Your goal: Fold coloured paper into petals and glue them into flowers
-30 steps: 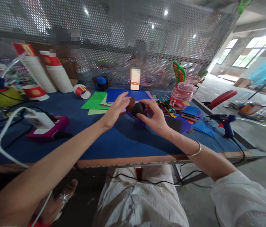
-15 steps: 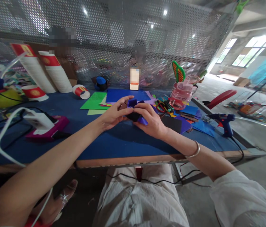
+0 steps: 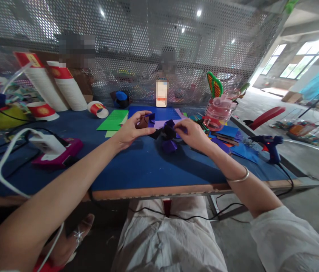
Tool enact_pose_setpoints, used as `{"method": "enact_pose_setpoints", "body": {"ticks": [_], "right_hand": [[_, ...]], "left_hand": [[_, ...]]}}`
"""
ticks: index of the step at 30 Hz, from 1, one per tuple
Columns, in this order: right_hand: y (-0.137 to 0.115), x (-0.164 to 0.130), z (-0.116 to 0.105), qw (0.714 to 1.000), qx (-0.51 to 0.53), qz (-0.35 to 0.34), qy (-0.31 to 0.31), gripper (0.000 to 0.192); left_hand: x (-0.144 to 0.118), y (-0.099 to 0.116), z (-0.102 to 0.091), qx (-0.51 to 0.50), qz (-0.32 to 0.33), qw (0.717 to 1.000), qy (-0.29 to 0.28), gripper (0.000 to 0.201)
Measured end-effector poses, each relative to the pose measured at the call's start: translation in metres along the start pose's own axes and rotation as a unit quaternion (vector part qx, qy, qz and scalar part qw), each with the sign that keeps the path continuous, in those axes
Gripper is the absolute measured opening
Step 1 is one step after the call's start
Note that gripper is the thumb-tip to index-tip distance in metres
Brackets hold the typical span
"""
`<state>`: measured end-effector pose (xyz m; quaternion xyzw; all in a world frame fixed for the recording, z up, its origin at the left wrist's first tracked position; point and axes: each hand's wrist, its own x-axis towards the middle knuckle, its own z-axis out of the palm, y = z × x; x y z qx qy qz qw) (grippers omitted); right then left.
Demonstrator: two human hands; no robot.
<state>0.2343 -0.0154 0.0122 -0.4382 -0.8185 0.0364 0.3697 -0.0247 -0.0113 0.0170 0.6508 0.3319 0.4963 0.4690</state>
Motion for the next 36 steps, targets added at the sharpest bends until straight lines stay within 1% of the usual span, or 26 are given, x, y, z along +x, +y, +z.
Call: {"method": "enact_pose_setpoints", "body": {"ticks": [2, 4, 6, 8, 11, 13, 16, 18, 20, 23, 26, 28, 29, 31, 34, 36], "right_hand": [[0.006, 0.001, -0.002, 0.999, -0.031, 0.012, 0.030, 0.018], [0.012, 0.003, -0.002, 0.997, -0.060, 0.026, 0.042, 0.018], [0.015, 0.003, 0.002, 0.995, -0.092, 0.039, 0.027, 0.017], [0.015, 0.003, 0.007, 0.991, -0.123, 0.045, -0.005, 0.017], [0.013, 0.003, 0.011, 0.986, -0.158, 0.049, -0.034, 0.019], [0.015, 0.004, 0.007, 0.983, -0.174, 0.057, -0.033, 0.023], [0.028, 0.008, -0.004, 0.977, -0.194, 0.085, -0.027, 0.029], [0.038, 0.010, -0.010, 0.971, -0.207, 0.110, -0.043, 0.029], [0.046, 0.012, -0.011, 0.966, -0.209, 0.134, -0.076, 0.028], [0.052, 0.012, -0.006, 0.961, -0.184, 0.169, -0.117, 0.021], [0.052, 0.013, 0.000, 0.961, -0.163, 0.191, -0.117, 0.012], [0.052, 0.013, 0.002, 0.962, -0.160, 0.195, -0.101, 0.011], [0.051, 0.013, 0.002, 0.965, -0.155, 0.196, -0.080, 0.011], [0.048, 0.013, 0.001, 0.974, -0.117, 0.192, -0.011, 0.012], [0.035, 0.010, 0.003, 0.984, 0.007, 0.143, 0.110, 0.014], [0.019, 0.005, 0.006, 0.979, 0.096, 0.090, 0.158, 0.012]], "left_hand": [[0.000, 0.000, -0.001, 0.007, 0.003, 1.000, -0.001, 0.073], [0.000, 0.001, -0.002, 0.010, 0.000, 1.000, 0.003, 0.073], [-0.001, 0.002, -0.002, 0.011, -0.008, 1.000, 0.009, 0.072], [-0.001, 0.001, -0.002, 0.018, -0.018, 1.000, 0.013, 0.072], [0.000, -0.001, -0.003, 0.028, -0.012, 1.000, 0.001, 0.073], [0.002, -0.003, -0.004, 0.028, 0.003, 0.999, -0.015, 0.074], [0.003, -0.006, -0.005, 0.034, 0.011, 0.999, -0.040, 0.077], [0.003, -0.008, -0.006, 0.044, 0.013, 0.998, -0.048, 0.078], [0.002, -0.008, -0.007, 0.047, 0.013, 0.998, -0.046, 0.080], [0.001, -0.008, -0.007, 0.044, 0.001, 0.998, -0.048, 0.085], [0.000, -0.009, -0.007, 0.055, -0.006, 0.996, -0.069, 0.091], [-0.001, -0.009, -0.007, 0.070, 0.001, 0.994, -0.081, 0.093], [-0.001, -0.009, -0.007, 0.079, 0.006, 0.993, -0.085, 0.093], [-0.002, -0.009, -0.007, 0.101, 0.015, 0.990, -0.092, 0.095], [-0.003, -0.007, -0.008, 0.154, 0.043, 0.982, -0.102, 0.097], [-0.002, -0.007, -0.009, 0.195, 0.087, 0.972, -0.104, 0.098]]}}
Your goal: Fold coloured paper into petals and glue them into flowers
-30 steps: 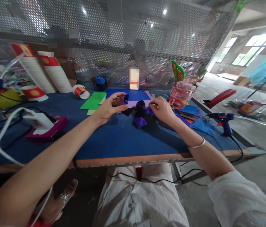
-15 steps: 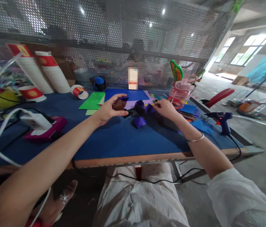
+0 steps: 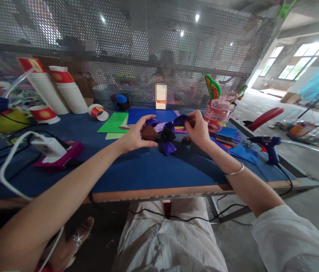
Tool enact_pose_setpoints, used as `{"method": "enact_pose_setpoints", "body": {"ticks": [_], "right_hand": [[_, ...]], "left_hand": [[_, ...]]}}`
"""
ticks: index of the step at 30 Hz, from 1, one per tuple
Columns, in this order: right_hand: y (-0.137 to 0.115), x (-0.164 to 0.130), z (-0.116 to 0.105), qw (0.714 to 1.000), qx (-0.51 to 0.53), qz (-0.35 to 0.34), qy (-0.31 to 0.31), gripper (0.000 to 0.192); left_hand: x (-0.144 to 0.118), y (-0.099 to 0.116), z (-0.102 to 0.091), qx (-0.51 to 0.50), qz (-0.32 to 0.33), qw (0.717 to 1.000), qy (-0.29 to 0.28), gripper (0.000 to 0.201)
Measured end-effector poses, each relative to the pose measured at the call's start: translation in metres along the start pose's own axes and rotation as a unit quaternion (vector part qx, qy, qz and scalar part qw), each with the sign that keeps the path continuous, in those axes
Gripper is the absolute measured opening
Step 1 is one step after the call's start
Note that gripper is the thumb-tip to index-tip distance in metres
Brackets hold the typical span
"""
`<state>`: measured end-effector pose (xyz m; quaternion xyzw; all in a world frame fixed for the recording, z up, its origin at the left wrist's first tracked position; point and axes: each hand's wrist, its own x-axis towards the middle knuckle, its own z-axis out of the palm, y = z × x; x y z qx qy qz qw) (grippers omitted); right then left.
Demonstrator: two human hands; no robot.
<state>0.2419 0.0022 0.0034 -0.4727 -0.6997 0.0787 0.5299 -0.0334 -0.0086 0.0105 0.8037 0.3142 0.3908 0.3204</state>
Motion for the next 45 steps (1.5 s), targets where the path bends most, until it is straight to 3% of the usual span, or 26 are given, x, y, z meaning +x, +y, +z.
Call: {"method": "enact_pose_setpoints", "body": {"ticks": [3, 6, 14, 17, 20, 25, 27, 32, 39, 45], "right_hand": [[-0.022, -0.017, 0.008, 0.991, 0.126, -0.038, 0.019, 0.013], [-0.036, -0.032, 0.014, 0.981, 0.173, -0.088, 0.008, 0.013], [-0.037, -0.039, 0.014, 0.976, 0.046, -0.197, -0.075, 0.016], [-0.039, -0.040, 0.016, 0.969, 0.050, -0.224, -0.097, 0.015], [-0.041, -0.039, 0.019, 0.977, 0.092, -0.174, -0.079, 0.014], [-0.035, -0.027, 0.020, 0.985, 0.172, -0.024, 0.018, 0.009], [-0.032, -0.024, 0.021, 0.970, 0.239, 0.024, 0.023, 0.014], [-0.039, -0.029, 0.026, 0.906, 0.406, 0.110, -0.046, 0.034], [-0.049, -0.032, 0.025, 0.848, 0.483, 0.197, -0.093, 0.023], [-0.045, -0.028, 0.022, 0.822, 0.517, 0.215, -0.105, 0.037]], "left_hand": [[0.001, 0.000, 0.002, 0.044, 0.060, 0.997, -0.002, 0.099], [0.000, 0.002, 0.006, 0.047, 0.076, 0.996, -0.021, 0.101], [-0.006, 0.012, 0.012, -0.044, 0.007, 0.997, -0.058, 0.096], [-0.006, 0.012, 0.012, -0.061, 0.004, 0.996, -0.059, 0.097], [-0.004, 0.010, 0.011, -0.025, 0.032, 0.999, -0.023, 0.094], [-0.001, 0.004, 0.007, 0.012, 0.060, 0.998, 0.034, 0.093], [0.000, 0.001, 0.008, 0.023, 0.060, 0.997, 0.037, 0.093], [-0.001, -0.003, 0.013, 0.041, 0.065, 0.997, 0.021, 0.093], [-0.002, -0.005, 0.012, 0.051, 0.072, 0.996, 0.018, 0.091], [-0.001, -0.004, 0.011, 0.041, 0.066, 0.996, 0.033, 0.091]]}}
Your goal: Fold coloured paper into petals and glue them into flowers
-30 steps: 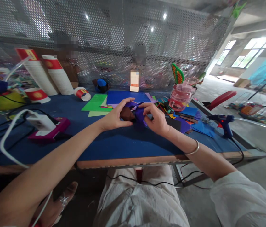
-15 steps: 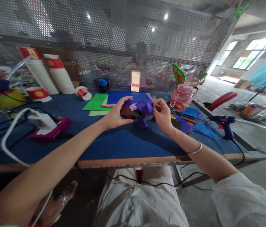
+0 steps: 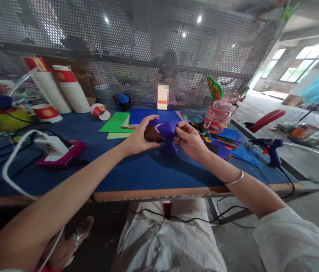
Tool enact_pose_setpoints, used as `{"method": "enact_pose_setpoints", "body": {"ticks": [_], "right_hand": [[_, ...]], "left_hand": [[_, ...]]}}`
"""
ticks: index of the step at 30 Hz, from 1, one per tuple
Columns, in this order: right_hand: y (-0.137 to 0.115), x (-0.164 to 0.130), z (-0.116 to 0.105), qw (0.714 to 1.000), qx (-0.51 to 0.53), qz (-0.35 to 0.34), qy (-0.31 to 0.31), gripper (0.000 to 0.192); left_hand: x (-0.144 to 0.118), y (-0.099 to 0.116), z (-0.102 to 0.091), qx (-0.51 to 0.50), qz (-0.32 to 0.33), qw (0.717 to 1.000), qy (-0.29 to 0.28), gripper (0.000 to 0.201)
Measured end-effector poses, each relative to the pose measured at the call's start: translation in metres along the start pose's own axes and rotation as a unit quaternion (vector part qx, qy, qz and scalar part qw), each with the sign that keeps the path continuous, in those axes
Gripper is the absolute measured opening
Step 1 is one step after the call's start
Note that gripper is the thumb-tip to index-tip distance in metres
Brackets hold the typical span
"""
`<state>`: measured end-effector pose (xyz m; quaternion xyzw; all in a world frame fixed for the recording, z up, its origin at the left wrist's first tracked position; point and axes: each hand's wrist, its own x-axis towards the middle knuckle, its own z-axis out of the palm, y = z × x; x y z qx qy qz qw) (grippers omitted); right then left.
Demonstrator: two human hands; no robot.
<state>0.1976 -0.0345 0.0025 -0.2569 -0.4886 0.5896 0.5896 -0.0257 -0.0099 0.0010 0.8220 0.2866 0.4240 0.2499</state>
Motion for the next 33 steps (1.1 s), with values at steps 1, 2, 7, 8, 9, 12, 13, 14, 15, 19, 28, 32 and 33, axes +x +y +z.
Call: {"method": "enact_pose_setpoints", "body": {"ticks": [1, 2, 7, 8, 9, 12, 13, 14, 15, 19, 28, 32, 33], "right_hand": [[0.000, 0.000, -0.001, 1.000, 0.011, 0.009, -0.013, 0.039], [-0.001, 0.000, -0.002, 0.999, 0.020, 0.019, -0.024, 0.041], [0.000, 0.000, -0.004, 0.997, 0.029, 0.055, -0.049, 0.040], [0.000, 0.000, -0.005, 0.997, 0.030, 0.056, -0.046, 0.040], [0.000, 0.001, -0.005, 0.997, 0.032, 0.055, -0.042, 0.041], [-0.001, 0.004, -0.006, 0.997, 0.047, 0.060, -0.021, 0.046], [-0.002, 0.004, -0.006, 0.996, 0.051, 0.065, -0.015, 0.048], [-0.002, 0.005, -0.006, 0.996, 0.053, 0.071, -0.012, 0.047], [-0.003, 0.006, -0.006, 0.996, 0.054, 0.077, -0.010, 0.046], [-0.005, 0.005, -0.005, 0.994, 0.045, 0.094, -0.019, 0.041], [-0.007, -0.002, -0.001, 0.990, 0.031, 0.114, -0.074, 0.039], [-0.010, -0.002, 0.000, 0.991, 0.026, 0.111, -0.071, 0.035], [-0.011, -0.002, 0.001, 0.991, 0.024, 0.110, -0.067, 0.034]], "left_hand": [[0.000, 0.000, 0.000, -0.005, -0.003, 1.000, 0.003, 0.092], [0.000, 0.000, 0.000, -0.007, -0.006, 1.000, 0.005, 0.092], [0.001, 0.000, -0.003, 0.006, -0.004, 1.000, 0.005, 0.093], [0.001, 0.000, -0.003, 0.006, -0.003, 1.000, 0.004, 0.093], [0.001, 0.001, -0.004, 0.003, -0.002, 1.000, 0.003, 0.093], [0.000, 0.005, -0.004, -0.015, 0.010, 1.000, -0.003, 0.094], [0.000, 0.007, -0.004, -0.018, 0.017, 1.000, -0.008, 0.095], [0.000, 0.009, -0.004, -0.016, 0.023, 1.000, -0.012, 0.095], [0.000, 0.010, -0.003, -0.011, 0.029, 0.999, -0.018, 0.095], [0.000, 0.015, -0.002, 0.010, 0.044, 0.999, -0.031, 0.094], [-0.001, 0.012, -0.002, 0.033, 0.082, 0.995, -0.054, 0.098], [-0.002, 0.010, -0.002, 0.029, 0.081, 0.994, -0.070, 0.101], [-0.002, 0.010, -0.001, 0.019, 0.071, 0.995, -0.073, 0.101]]}}
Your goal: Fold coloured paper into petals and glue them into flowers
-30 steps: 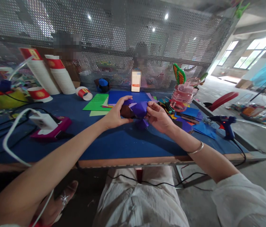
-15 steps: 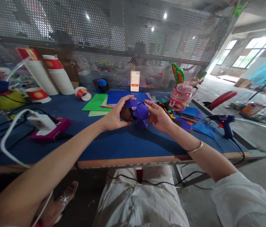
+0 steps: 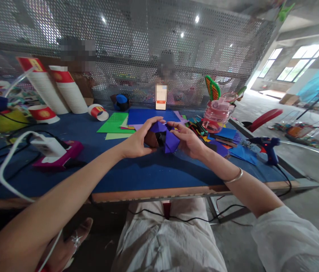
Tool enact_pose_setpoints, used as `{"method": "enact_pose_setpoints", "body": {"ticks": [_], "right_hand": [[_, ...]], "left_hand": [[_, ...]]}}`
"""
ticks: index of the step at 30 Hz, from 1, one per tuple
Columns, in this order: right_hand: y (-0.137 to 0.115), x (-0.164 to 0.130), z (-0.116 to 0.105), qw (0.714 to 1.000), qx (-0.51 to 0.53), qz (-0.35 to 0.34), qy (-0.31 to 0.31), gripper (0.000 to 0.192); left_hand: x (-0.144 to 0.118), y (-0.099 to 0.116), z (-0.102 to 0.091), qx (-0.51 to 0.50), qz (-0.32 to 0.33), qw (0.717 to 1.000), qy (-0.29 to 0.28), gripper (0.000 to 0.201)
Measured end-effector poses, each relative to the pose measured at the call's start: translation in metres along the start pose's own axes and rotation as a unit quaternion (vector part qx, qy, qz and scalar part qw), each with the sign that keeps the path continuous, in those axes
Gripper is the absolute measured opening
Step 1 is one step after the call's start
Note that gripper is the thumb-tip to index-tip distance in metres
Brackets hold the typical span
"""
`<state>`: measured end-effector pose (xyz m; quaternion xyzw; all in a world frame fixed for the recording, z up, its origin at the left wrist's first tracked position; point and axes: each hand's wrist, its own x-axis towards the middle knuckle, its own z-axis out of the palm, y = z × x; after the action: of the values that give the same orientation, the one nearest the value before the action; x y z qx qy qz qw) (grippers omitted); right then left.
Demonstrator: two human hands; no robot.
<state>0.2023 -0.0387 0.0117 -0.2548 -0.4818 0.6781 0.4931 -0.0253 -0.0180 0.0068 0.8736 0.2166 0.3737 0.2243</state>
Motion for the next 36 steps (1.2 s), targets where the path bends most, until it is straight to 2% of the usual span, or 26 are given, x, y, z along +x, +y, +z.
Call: {"method": "enact_pose_setpoints", "body": {"ticks": [5, 10, 15, 21, 25, 31, 36], "right_hand": [[-0.004, 0.001, 0.000, 0.999, -0.018, 0.014, 0.028, 0.031], [-0.004, 0.001, -0.001, 0.998, -0.039, 0.029, 0.041, 0.029], [-0.001, 0.003, 0.000, 0.997, -0.056, 0.013, 0.052, 0.026], [0.003, 0.004, 0.002, 0.994, -0.070, -0.016, 0.076, 0.027], [0.007, 0.003, 0.004, 0.991, -0.088, -0.051, 0.088, 0.027], [0.017, 0.004, 0.002, 0.982, -0.119, -0.106, 0.099, 0.023], [0.024, 0.008, -0.002, 0.972, -0.146, -0.135, 0.127, 0.023]], "left_hand": [[-0.001, 0.002, 0.002, -0.066, -0.043, 0.997, -0.018, 0.101], [-0.002, 0.006, 0.003, -0.088, -0.066, 0.992, -0.054, 0.100], [-0.003, 0.008, 0.005, -0.069, -0.047, 0.996, -0.032, 0.096], [-0.004, 0.015, 0.010, -0.083, -0.074, 0.993, -0.047, 0.095], [-0.004, 0.019, 0.015, -0.059, -0.053, 0.996, -0.036, 0.095], [-0.006, 0.023, 0.027, -0.035, -0.057, 0.997, -0.039, 0.094], [-0.005, 0.025, 0.032, 0.039, 0.005, 0.999, -0.017, 0.092]]}}
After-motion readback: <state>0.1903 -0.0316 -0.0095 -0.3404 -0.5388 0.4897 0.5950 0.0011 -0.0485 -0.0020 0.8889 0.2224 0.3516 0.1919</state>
